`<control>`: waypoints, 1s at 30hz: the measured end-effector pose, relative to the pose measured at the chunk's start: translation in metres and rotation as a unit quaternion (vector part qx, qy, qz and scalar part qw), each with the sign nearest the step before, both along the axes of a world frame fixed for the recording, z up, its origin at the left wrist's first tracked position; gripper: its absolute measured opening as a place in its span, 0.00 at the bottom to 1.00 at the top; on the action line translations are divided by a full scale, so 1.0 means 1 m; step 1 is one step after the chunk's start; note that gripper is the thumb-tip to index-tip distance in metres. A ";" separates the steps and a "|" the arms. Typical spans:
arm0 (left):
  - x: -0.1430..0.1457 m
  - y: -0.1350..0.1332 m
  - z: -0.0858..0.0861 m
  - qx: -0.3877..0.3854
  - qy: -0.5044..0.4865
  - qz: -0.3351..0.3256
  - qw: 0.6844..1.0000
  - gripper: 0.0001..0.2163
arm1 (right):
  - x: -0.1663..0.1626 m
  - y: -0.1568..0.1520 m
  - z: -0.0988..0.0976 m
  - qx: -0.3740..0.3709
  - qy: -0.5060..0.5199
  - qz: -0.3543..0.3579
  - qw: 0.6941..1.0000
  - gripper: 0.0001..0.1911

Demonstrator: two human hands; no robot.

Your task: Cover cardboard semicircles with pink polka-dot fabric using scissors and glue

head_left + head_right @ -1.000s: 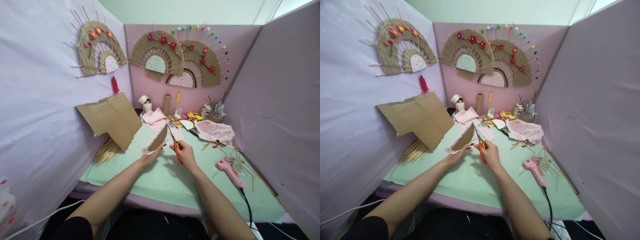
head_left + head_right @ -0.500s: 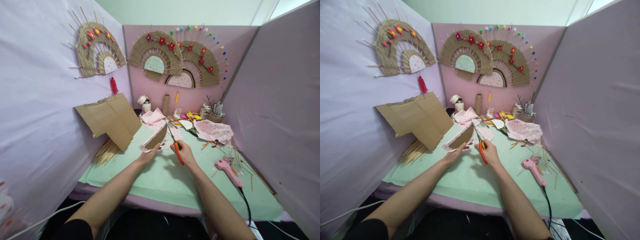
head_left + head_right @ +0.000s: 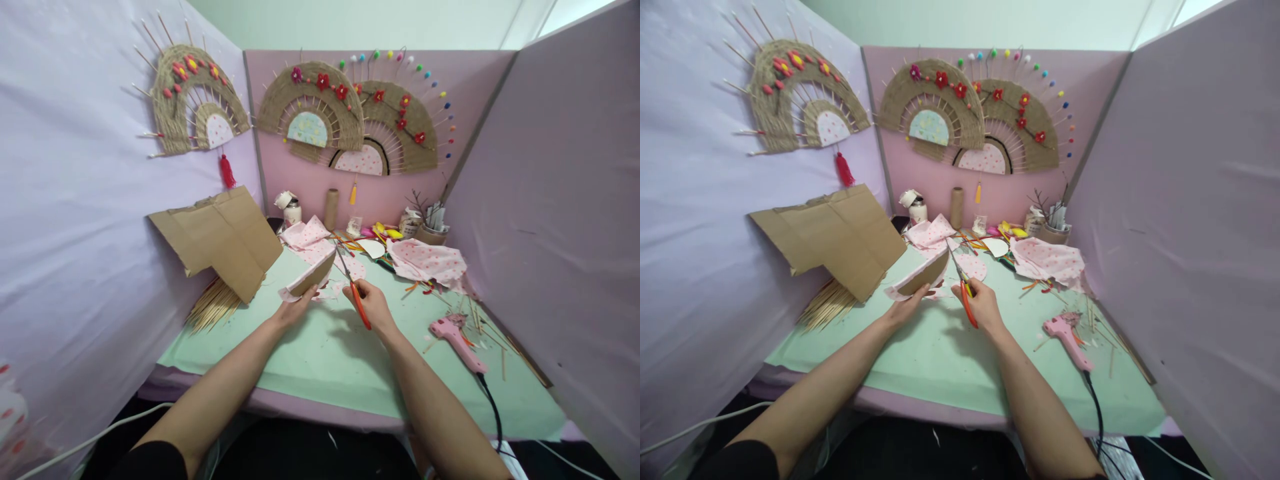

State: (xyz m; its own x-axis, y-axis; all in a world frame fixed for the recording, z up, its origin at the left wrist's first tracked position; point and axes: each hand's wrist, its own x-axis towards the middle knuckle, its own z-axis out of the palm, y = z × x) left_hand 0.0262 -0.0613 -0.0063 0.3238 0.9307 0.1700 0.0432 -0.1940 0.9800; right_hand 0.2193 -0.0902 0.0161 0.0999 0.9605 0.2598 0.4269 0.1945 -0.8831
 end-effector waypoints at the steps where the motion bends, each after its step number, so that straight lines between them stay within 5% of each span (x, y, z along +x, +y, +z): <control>1: 0.000 -0.001 0.001 -0.002 0.004 0.002 1.000 0.22 | 0.000 0.000 0.000 0.002 0.002 -0.001 1.000 0.18; 12: -0.002 -0.002 0.003 -0.028 0.004 0.009 1.000 0.23 | 0.005 0.006 -0.009 0.032 0.006 -0.035 0.999 0.23; 16: -0.003 0.004 0.003 -0.090 -0.111 0.020 0.990 0.22 | 0.013 0.010 -0.011 0.035 -0.004 -0.092 0.995 0.23; 19: -0.006 0.009 0.007 -0.124 -0.263 0.013 0.957 0.22 | 0.023 0.013 -0.010 -0.011 -0.124 -0.131 0.984 0.22; 23: -0.015 0.010 0.016 -0.192 -0.344 -0.065 0.917 0.24 | 0.032 0.015 -0.012 -0.119 -0.331 -0.133 0.927 0.15; 30: -0.027 0.008 0.019 -0.268 -0.360 -0.110 0.887 0.25 | 0.031 0.014 -0.017 -0.176 -0.399 -0.091 0.895 0.11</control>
State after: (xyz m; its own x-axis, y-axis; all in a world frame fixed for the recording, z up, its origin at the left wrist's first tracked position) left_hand -0.0008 -0.0533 0.0124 0.4950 0.8680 -0.0402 -0.6125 0.3814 0.6923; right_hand 0.2498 -0.0764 -0.0007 0.1793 0.9838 0.0031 0.9457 -0.1715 -0.2759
